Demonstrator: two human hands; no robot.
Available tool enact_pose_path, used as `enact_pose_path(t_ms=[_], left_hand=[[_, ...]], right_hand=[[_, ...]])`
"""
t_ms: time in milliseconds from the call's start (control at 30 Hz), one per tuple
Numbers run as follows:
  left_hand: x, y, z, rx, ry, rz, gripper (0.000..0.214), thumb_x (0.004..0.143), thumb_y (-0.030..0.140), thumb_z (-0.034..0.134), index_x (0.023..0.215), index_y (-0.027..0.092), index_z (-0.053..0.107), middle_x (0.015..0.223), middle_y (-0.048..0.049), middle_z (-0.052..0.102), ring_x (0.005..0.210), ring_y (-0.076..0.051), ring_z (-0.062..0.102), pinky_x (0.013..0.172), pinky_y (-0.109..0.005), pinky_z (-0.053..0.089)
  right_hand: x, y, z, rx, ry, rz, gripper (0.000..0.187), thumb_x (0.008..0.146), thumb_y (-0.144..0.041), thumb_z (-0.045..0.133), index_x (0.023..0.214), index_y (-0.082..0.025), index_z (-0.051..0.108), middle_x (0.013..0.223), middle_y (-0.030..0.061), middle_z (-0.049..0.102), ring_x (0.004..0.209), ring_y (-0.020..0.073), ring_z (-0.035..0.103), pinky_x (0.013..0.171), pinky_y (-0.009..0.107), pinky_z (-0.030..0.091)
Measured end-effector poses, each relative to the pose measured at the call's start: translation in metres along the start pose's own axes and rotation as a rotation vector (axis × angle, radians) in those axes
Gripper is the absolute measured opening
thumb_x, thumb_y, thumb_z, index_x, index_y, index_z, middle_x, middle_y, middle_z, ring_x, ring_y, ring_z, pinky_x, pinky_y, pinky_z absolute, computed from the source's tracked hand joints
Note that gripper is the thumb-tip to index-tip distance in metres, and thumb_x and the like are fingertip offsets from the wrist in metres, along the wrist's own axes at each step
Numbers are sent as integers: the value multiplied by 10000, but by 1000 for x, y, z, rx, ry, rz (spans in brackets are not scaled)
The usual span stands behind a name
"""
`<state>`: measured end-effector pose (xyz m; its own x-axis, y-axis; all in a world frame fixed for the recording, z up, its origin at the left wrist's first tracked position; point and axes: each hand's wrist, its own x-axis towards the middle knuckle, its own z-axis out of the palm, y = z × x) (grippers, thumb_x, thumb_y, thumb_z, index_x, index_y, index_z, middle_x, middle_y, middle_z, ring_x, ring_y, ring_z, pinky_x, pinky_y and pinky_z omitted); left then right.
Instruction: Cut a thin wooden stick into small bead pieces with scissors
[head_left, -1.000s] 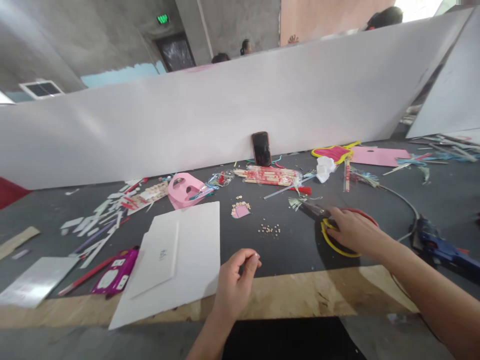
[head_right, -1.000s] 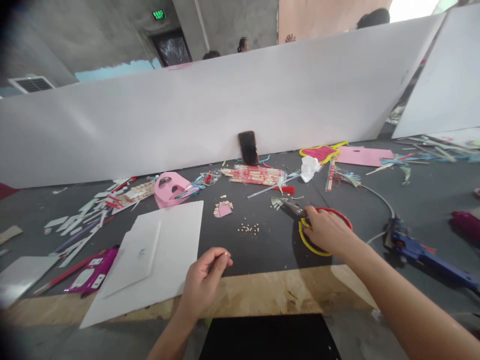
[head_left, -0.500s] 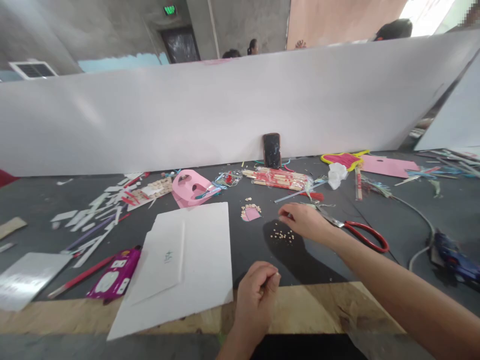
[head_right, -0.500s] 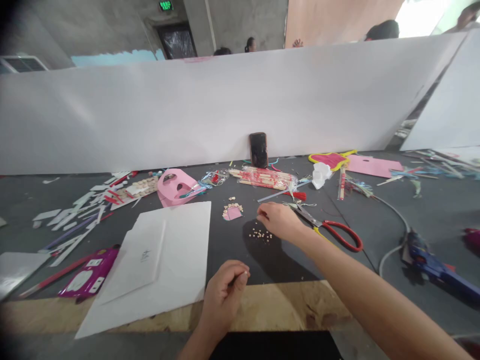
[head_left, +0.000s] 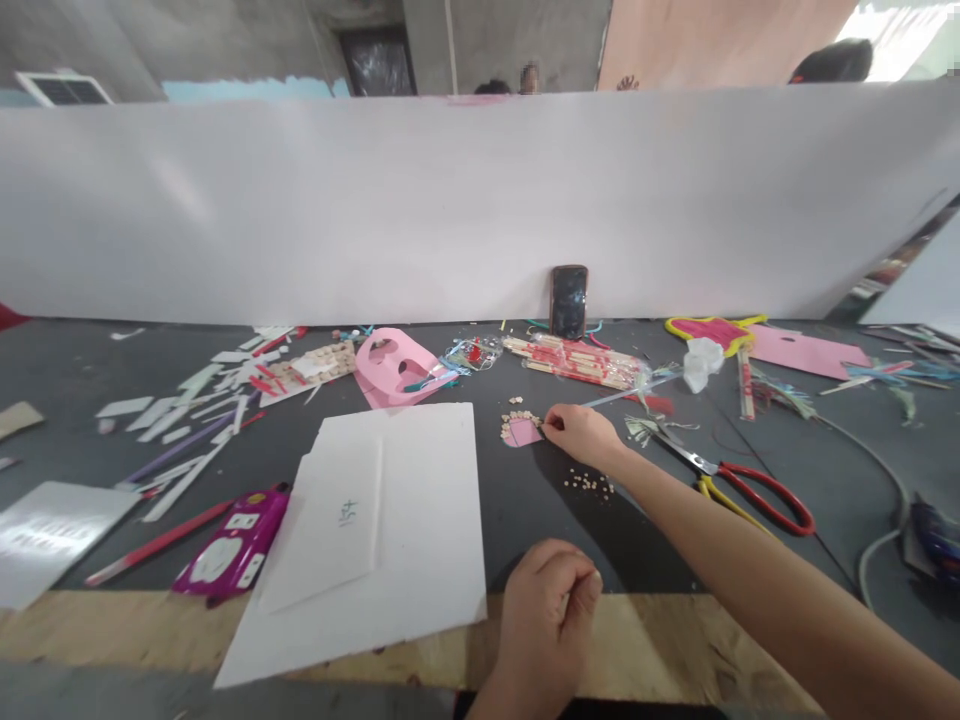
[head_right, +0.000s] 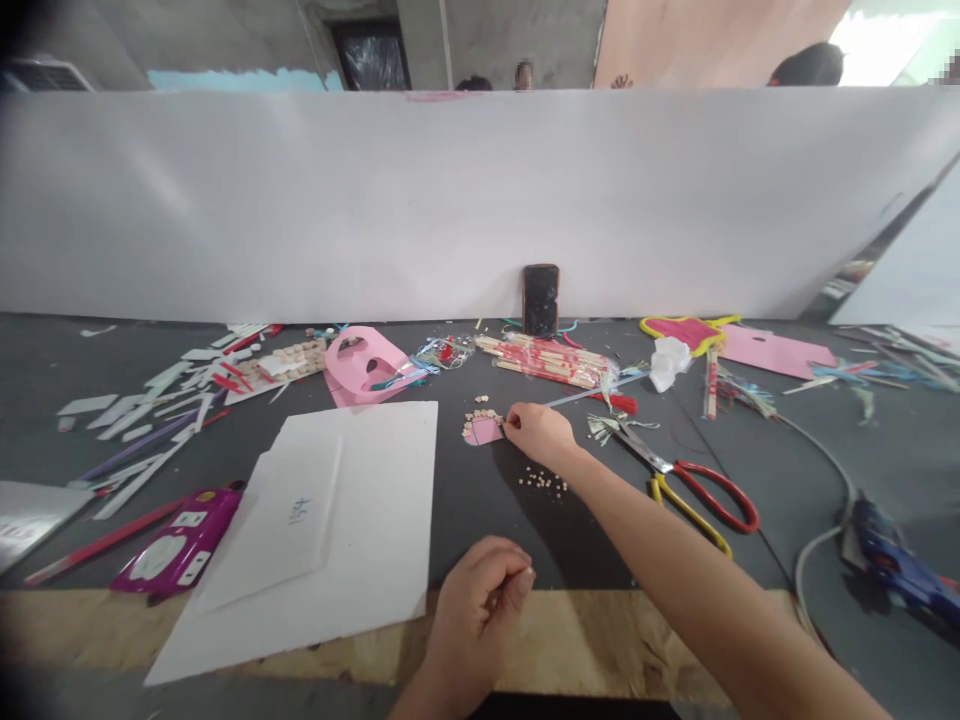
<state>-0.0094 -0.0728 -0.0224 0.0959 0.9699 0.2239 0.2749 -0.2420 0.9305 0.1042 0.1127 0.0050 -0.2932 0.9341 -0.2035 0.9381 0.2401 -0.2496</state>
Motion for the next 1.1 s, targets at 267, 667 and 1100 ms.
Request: enact_pose_path(t_ms=[267,667,1100], left_hand=[[-1,0,1,-8,10,-11,187,873,184,495,753,170,637,805,-59,642,760,-162,598,693,-258,447],[-3,-1,0,-4,18,2,187,880,197,493,753,172,629,811,-56,635,764,-154,595,682,-249,441],[4,21,-11,136,68,70,225,950,226,363,872,195,573,864,-67,655,825,-182,590,749,-301,446]], right_hand=[[2,1,2,16,6,5,296,920,-340,549,1172,-185,562,1177,73,585,966,197,603,813,404,517],[-23,27,-15,17,-5,-38,277,921,-338,548,1149,-184,574,1162,69,593,956,192,605,812,399,517],[-43,49,-16,234,73,-194,232,932,-358,522,961,-143,605,854,5,631,707,127,608,645,296,510]])
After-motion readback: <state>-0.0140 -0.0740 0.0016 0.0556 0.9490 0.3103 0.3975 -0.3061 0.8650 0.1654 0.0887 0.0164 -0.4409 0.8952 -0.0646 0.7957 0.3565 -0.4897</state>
